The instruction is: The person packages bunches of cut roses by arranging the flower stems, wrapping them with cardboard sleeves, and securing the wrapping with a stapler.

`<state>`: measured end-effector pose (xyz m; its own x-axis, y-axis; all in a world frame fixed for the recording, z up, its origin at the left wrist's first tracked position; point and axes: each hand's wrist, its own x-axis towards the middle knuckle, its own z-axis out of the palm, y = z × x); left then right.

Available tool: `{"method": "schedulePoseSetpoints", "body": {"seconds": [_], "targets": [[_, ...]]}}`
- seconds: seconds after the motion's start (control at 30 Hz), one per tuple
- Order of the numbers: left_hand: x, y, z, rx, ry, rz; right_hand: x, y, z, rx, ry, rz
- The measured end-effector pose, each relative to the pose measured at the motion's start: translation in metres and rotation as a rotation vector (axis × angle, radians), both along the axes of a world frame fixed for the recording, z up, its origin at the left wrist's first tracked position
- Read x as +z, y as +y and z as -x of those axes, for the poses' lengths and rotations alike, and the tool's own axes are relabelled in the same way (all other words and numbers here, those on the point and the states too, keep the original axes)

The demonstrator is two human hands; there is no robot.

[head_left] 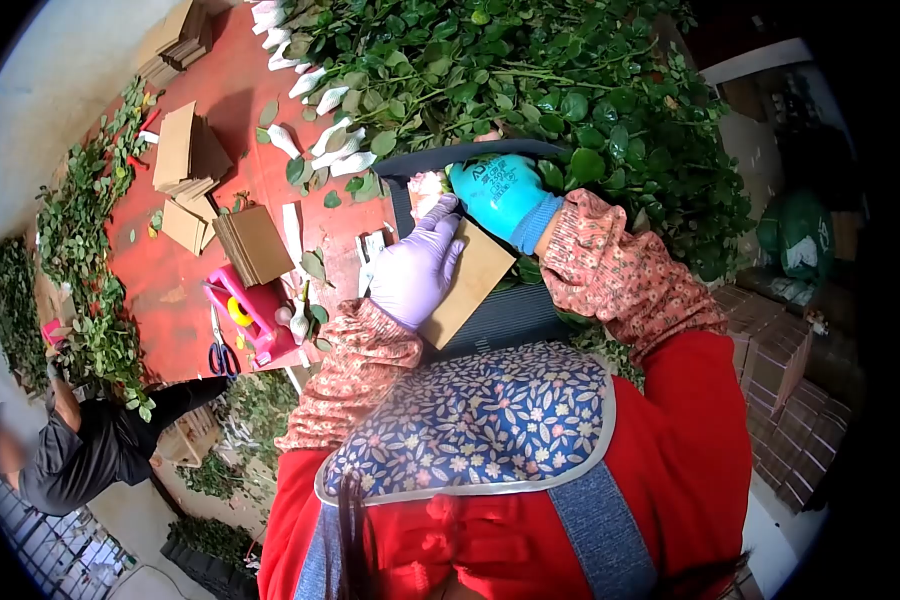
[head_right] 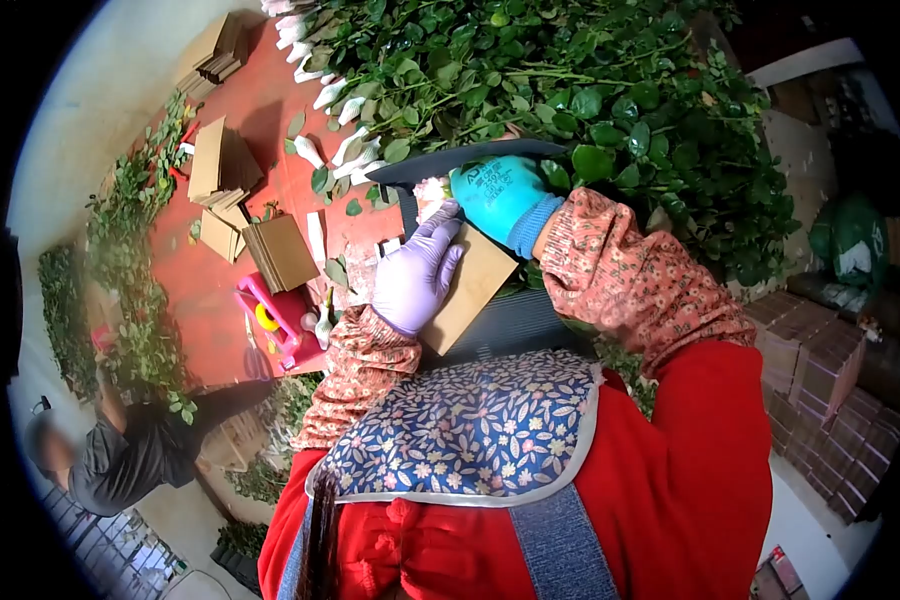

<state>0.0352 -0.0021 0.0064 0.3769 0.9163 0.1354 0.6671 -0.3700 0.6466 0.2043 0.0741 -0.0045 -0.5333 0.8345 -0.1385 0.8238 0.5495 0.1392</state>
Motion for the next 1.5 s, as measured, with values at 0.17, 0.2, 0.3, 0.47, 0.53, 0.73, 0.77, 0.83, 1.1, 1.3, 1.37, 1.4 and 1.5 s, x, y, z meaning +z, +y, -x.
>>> {"method": "schedulePoseSetpoints", "body": {"seconds": [0.17, 0.2, 0.3, 0.47, 0.53, 0.73, 0.77, 0.83, 1.1, 1.3, 1.37, 1.4, 1.5], "targets": [[0.006, 0.000, 0.001, 0.003, -0.016, 0.016, 0.015, -0.005, -0.011, -0.016, 0.221, 0.059], [0.011, -0.001, 0.002, 0.011, 0.010, 0.071, 0.024, -0.006, -0.012, -0.036, 0.186, 0.125], [0.015, -0.006, 0.002, 0.092, 0.090, 0.017, 0.014, -0.010, -0.014, -0.001, 0.175, 0.094], [0.015, -0.007, 0.004, 0.101, 0.036, 0.087, -0.006, -0.006, -0.022, 0.107, 0.320, 0.046], [0.014, -0.006, 0.005, 0.086, 0.010, 0.097, 0.005, -0.004, -0.019, 0.049, 0.323, 0.192], [0.004, -0.004, 0.004, 0.061, -0.006, 0.011, 0.008, -0.005, -0.018, 0.088, 0.250, 0.160], [0.003, -0.002, 0.005, 0.062, -0.011, -0.009, 0.010, -0.004, -0.018, 0.104, 0.227, 0.194], [-0.002, 0.000, 0.007, 0.033, -0.011, -0.032, 0.003, -0.006, -0.020, 0.148, 0.337, 0.037], [-0.017, 0.007, 0.019, 0.025, -0.378, 0.023, 0.025, -0.010, -0.030, -0.106, 0.723, 0.117], [0.053, -0.005, 0.024, 0.572, -1.173, 0.261, 0.097, -0.052, -0.050, -0.369, 1.107, 0.863], [0.039, -0.001, 0.021, 0.574, -1.110, 0.193, 0.081, -0.050, -0.026, -0.324, 1.216, 0.989], [0.032, -0.001, 0.012, 0.529, -1.089, 0.198, 0.075, -0.048, -0.017, -0.370, 1.221, 1.032], [0.031, 0.001, 0.008, 0.412, -0.999, 0.306, 0.052, -0.044, -0.018, -0.713, 1.151, 1.241]]}}
